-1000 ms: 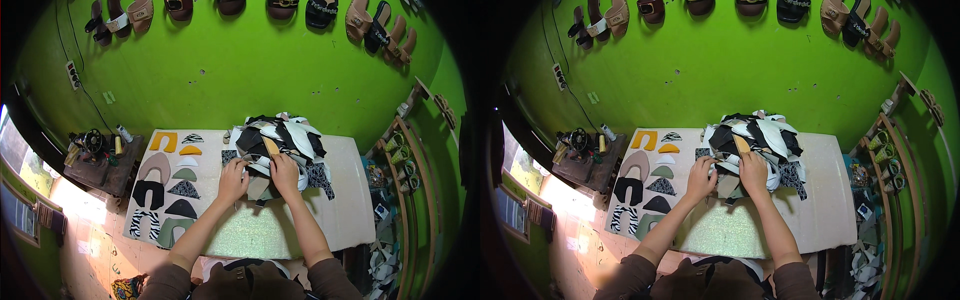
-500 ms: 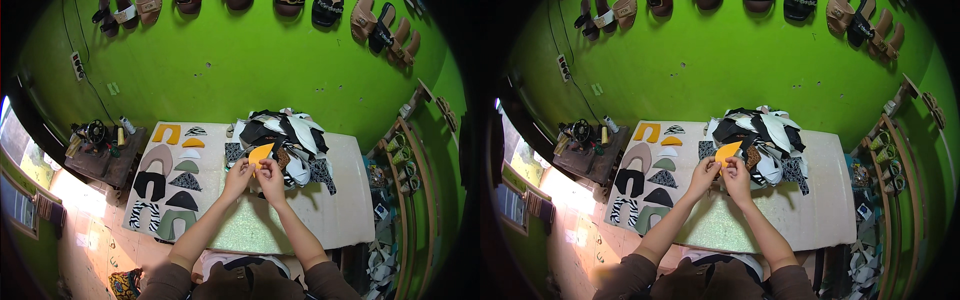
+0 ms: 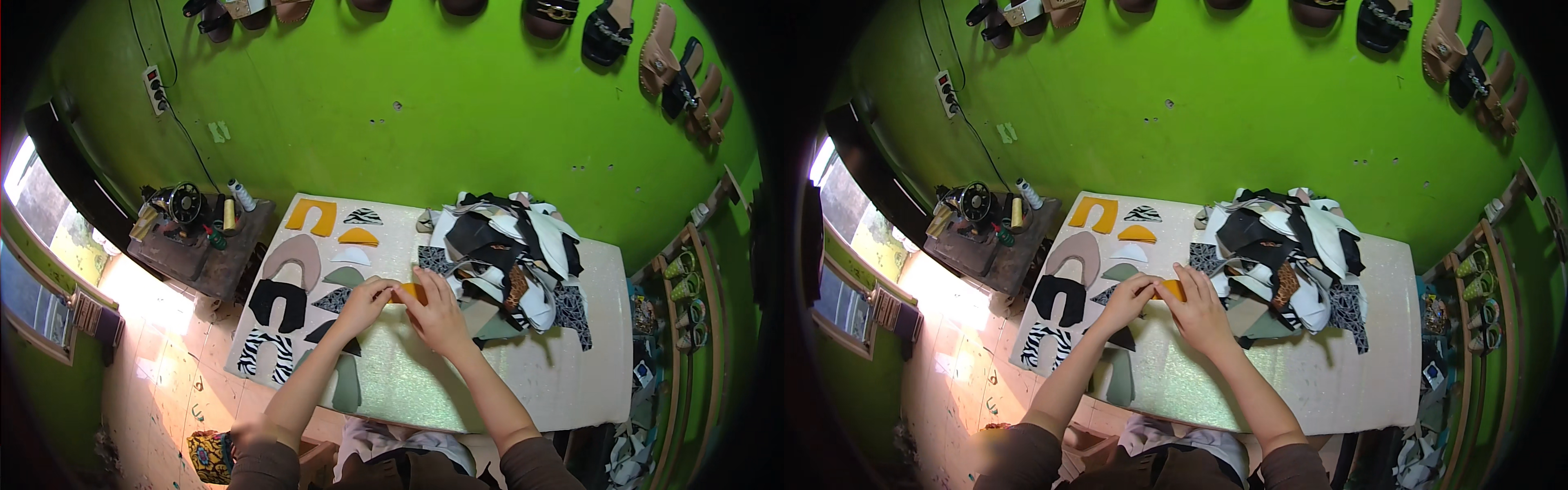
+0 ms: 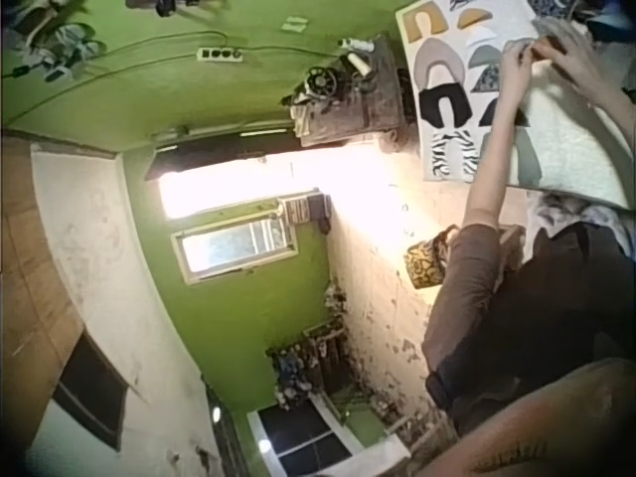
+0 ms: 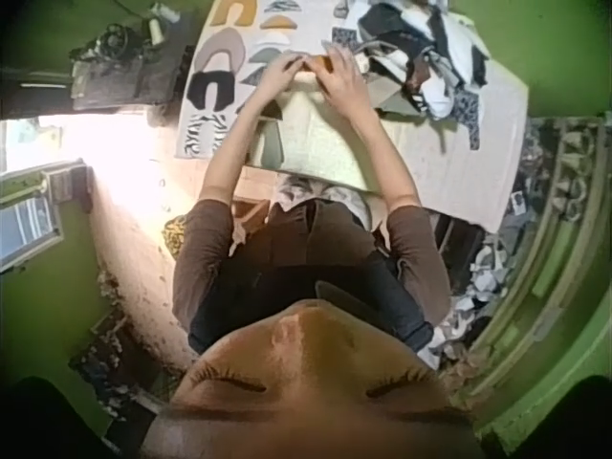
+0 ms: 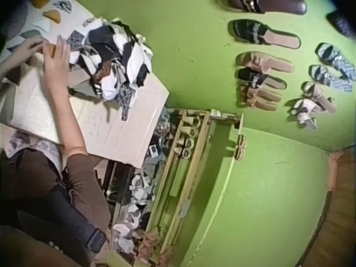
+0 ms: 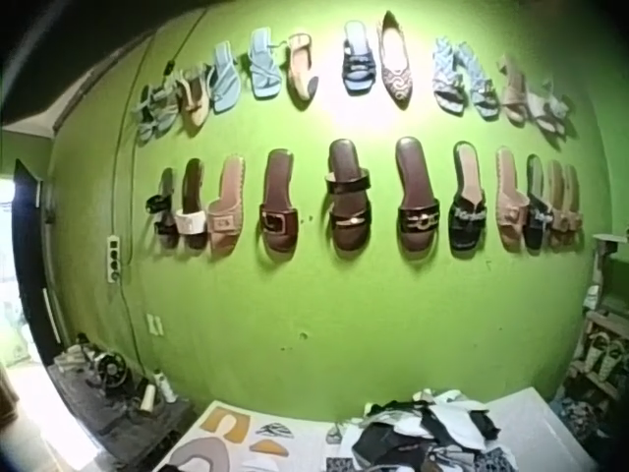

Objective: Organize and sort various patterned and solid-colored shoe upper components on a work table.

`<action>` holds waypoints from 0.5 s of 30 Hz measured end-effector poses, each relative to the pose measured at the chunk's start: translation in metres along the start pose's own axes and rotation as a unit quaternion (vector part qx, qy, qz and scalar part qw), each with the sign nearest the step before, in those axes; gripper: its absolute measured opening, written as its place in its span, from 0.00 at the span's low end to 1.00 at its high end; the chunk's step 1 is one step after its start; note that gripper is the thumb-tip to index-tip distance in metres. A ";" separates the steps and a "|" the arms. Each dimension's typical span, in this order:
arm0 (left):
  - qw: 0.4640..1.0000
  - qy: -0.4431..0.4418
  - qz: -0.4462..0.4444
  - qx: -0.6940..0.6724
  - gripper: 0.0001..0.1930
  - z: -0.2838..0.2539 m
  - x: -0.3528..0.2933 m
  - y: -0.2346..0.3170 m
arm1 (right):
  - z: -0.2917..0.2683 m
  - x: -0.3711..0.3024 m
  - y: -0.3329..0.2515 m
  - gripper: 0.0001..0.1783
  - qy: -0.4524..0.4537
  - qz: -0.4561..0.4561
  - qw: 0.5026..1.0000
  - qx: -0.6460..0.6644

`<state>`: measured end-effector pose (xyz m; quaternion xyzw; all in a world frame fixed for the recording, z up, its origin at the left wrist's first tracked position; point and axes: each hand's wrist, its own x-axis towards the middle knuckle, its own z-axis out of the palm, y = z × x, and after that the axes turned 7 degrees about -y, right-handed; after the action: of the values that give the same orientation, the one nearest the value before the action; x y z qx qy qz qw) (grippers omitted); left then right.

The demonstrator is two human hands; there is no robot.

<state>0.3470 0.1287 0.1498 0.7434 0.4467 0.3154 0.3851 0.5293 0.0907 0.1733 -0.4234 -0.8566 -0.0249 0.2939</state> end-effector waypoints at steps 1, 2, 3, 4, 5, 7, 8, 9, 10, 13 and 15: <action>1.000 -0.007 0.002 0.018 0.10 -0.010 -0.001 -0.008 | 0.007 0.009 -0.002 0.28 -0.027 0.000 1.000 0.016; 1.000 -0.007 -0.002 0.018 0.10 -0.020 -0.001 -0.017 | 0.014 0.018 -0.004 0.27 -0.054 0.000 0.998 0.032; 1.000 -0.013 0.001 0.018 0.10 -0.029 0.003 -0.023 | 0.023 0.026 -0.004 0.24 -0.057 0.007 0.998 0.039; 1.000 -0.020 0.003 0.018 0.10 -0.038 0.006 -0.031 | 0.034 0.032 -0.004 0.24 -0.058 0.009 0.997 0.041; 1.000 -0.021 0.010 0.014 0.10 -0.045 0.008 -0.042 | 0.047 0.038 -0.004 0.23 -0.067 0.015 0.997 0.047; 1.000 -0.026 0.003 0.002 0.10 -0.058 0.012 -0.061 | 0.067 0.052 -0.008 0.24 -0.071 0.041 0.995 0.058; 0.999 -0.031 -0.002 -0.010 0.10 -0.063 0.013 -0.070 | 0.077 0.056 -0.010 0.24 -0.071 0.043 0.995 0.058; 0.999 -0.041 -0.023 -0.009 0.10 -0.069 0.014 -0.079 | 0.090 0.059 -0.013 0.24 -0.063 0.073 0.992 0.076; 0.999 -0.044 -0.025 -0.010 0.10 -0.073 0.014 -0.088 | 0.101 0.061 -0.016 0.23 -0.054 0.104 0.989 0.093; 0.995 -0.050 -0.082 -0.028 0.09 -0.081 0.014 -0.126 | 0.146 0.062 -0.018 0.18 -0.057 0.217 0.953 0.203; 0.987 -0.049 -0.109 -0.111 0.10 -0.075 0.015 -0.156 | 0.175 0.063 -0.011 0.15 -0.035 0.274 0.924 0.264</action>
<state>0.2260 0.2114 0.0563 0.6572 0.4677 0.2824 0.5192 0.4072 0.1796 0.0638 -0.5495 -0.6923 0.2983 0.3602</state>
